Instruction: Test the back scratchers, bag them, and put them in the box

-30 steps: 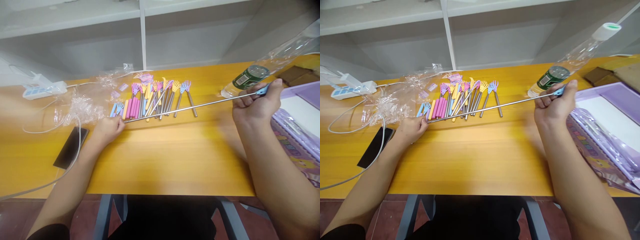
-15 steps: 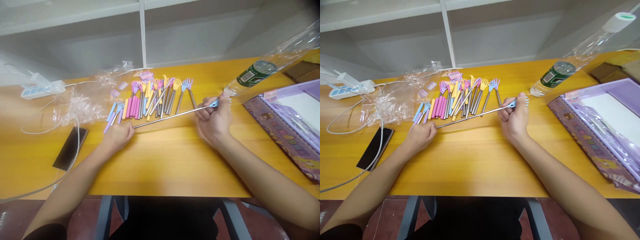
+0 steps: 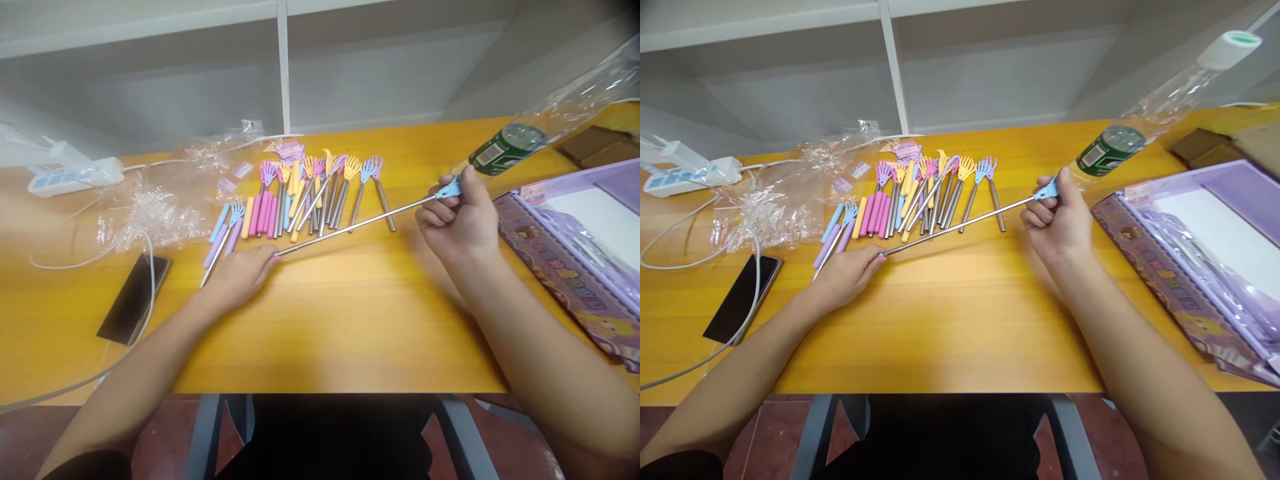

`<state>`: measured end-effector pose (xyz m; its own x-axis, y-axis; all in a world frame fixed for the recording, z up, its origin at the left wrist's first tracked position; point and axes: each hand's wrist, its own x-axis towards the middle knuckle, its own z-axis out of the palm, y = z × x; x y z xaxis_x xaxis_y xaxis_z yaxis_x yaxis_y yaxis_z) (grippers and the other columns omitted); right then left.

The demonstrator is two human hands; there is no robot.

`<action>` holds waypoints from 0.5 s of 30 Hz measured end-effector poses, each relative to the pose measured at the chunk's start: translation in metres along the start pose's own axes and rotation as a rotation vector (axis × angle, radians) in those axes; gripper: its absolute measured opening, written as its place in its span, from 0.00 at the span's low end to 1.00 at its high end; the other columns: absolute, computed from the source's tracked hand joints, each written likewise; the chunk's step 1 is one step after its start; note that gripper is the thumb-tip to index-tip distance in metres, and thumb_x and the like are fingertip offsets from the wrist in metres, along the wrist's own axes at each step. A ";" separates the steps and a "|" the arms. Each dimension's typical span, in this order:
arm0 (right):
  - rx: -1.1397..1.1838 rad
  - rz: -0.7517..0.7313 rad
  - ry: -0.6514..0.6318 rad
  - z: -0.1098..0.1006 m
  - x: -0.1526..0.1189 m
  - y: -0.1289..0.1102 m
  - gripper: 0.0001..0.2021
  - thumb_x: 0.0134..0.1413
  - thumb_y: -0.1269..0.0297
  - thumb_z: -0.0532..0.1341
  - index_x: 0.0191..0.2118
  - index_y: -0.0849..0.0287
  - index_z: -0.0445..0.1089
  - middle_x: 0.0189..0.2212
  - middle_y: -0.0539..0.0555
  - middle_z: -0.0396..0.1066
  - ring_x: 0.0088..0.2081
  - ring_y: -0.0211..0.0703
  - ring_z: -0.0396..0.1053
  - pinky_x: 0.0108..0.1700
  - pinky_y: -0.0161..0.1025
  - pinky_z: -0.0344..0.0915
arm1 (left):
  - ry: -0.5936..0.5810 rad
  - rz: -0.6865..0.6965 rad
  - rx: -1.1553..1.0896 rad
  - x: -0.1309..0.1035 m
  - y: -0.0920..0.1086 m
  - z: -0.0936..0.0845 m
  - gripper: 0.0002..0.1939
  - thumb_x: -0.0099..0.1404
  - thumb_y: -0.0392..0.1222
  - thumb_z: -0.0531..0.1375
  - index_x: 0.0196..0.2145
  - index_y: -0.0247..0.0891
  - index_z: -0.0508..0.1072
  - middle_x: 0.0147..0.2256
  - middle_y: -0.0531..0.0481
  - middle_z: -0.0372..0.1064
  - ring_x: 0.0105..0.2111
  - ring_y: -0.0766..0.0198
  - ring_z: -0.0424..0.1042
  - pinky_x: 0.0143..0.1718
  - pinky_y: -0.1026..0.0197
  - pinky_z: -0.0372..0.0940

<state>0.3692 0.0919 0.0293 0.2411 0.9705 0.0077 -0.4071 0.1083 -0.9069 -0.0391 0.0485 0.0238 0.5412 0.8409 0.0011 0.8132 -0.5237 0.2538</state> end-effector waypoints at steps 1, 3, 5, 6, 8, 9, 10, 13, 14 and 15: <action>0.004 0.003 -0.001 0.000 -0.001 0.000 0.15 0.56 0.46 0.73 0.34 0.50 0.74 0.20 0.44 0.43 0.23 0.36 0.29 0.27 0.43 0.29 | 0.029 0.016 -0.016 0.000 -0.001 0.002 0.19 0.83 0.50 0.47 0.51 0.40 0.75 0.42 0.44 0.81 0.42 0.52 0.80 0.43 0.54 0.70; 0.017 0.006 -0.004 0.002 -0.003 0.000 0.13 0.57 0.49 0.74 0.36 0.50 0.75 0.21 0.43 0.41 0.23 0.36 0.29 0.26 0.43 0.29 | 0.086 0.053 -0.038 -0.002 -0.002 0.005 0.18 0.83 0.49 0.49 0.53 0.40 0.76 0.45 0.44 0.82 0.44 0.53 0.81 0.46 0.54 0.71; 0.031 -0.001 -0.006 0.004 -0.005 -0.001 0.11 0.58 0.51 0.73 0.37 0.50 0.76 0.21 0.43 0.40 0.23 0.35 0.29 0.25 0.43 0.30 | 0.124 0.076 -0.045 -0.003 -0.002 0.007 0.18 0.83 0.48 0.50 0.54 0.40 0.76 0.46 0.44 0.82 0.45 0.54 0.81 0.47 0.55 0.71; 0.040 -0.008 -0.003 0.005 -0.006 0.000 0.11 0.59 0.51 0.73 0.37 0.51 0.76 0.22 0.43 0.40 0.23 0.35 0.29 0.25 0.42 0.31 | 0.133 0.084 -0.048 -0.003 -0.002 0.008 0.17 0.83 0.48 0.50 0.54 0.40 0.77 0.46 0.44 0.82 0.44 0.55 0.81 0.47 0.55 0.72; 0.062 -0.023 0.009 0.008 -0.008 0.000 0.10 0.59 0.53 0.73 0.37 0.52 0.76 0.22 0.43 0.40 0.22 0.34 0.30 0.23 0.42 0.32 | 0.148 0.095 -0.049 -0.003 -0.001 0.009 0.16 0.83 0.47 0.51 0.53 0.40 0.77 0.46 0.44 0.82 0.42 0.56 0.82 0.45 0.56 0.72; 0.071 -0.025 0.014 0.011 -0.010 0.001 0.10 0.60 0.54 0.73 0.36 0.52 0.76 0.22 0.43 0.40 0.22 0.34 0.30 0.23 0.41 0.33 | 0.157 0.100 -0.046 -0.004 -0.001 0.010 0.16 0.82 0.46 0.52 0.53 0.40 0.77 0.46 0.44 0.82 0.42 0.56 0.82 0.44 0.56 0.72; 0.077 -0.022 0.017 0.013 -0.012 0.003 0.10 0.60 0.54 0.73 0.36 0.53 0.76 0.22 0.43 0.40 0.22 0.33 0.31 0.22 0.41 0.34 | 0.165 0.107 -0.041 -0.004 0.000 0.010 0.15 0.82 0.46 0.52 0.52 0.40 0.77 0.45 0.44 0.82 0.41 0.56 0.82 0.43 0.57 0.71; 0.081 0.018 0.004 0.023 -0.020 0.009 0.12 0.60 0.53 0.73 0.37 0.54 0.75 0.22 0.43 0.41 0.20 0.31 0.34 0.20 0.38 0.38 | 0.169 0.123 -0.026 -0.004 0.001 0.012 0.15 0.83 0.46 0.52 0.52 0.39 0.76 0.44 0.45 0.82 0.40 0.57 0.81 0.40 0.58 0.71; 0.082 0.034 0.000 0.026 -0.023 0.011 0.13 0.60 0.52 0.74 0.38 0.54 0.74 0.22 0.42 0.41 0.20 0.31 0.35 0.20 0.37 0.40 | 0.164 0.127 -0.027 -0.004 0.001 0.013 0.15 0.83 0.46 0.51 0.51 0.39 0.76 0.44 0.45 0.82 0.39 0.57 0.81 0.40 0.59 0.70; 0.085 0.044 0.000 0.028 -0.025 0.013 0.14 0.60 0.51 0.74 0.38 0.55 0.74 0.22 0.42 0.42 0.20 0.31 0.36 0.19 0.36 0.41 | 0.159 0.127 -0.031 -0.005 0.001 0.013 0.16 0.83 0.46 0.51 0.51 0.39 0.76 0.43 0.45 0.82 0.39 0.57 0.81 0.40 0.59 0.71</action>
<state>0.3330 0.0750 0.0291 0.2215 0.9746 -0.0320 -0.4912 0.0831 -0.8671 -0.0380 0.0421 0.0116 0.5965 0.7806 0.1867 0.7323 -0.6245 0.2716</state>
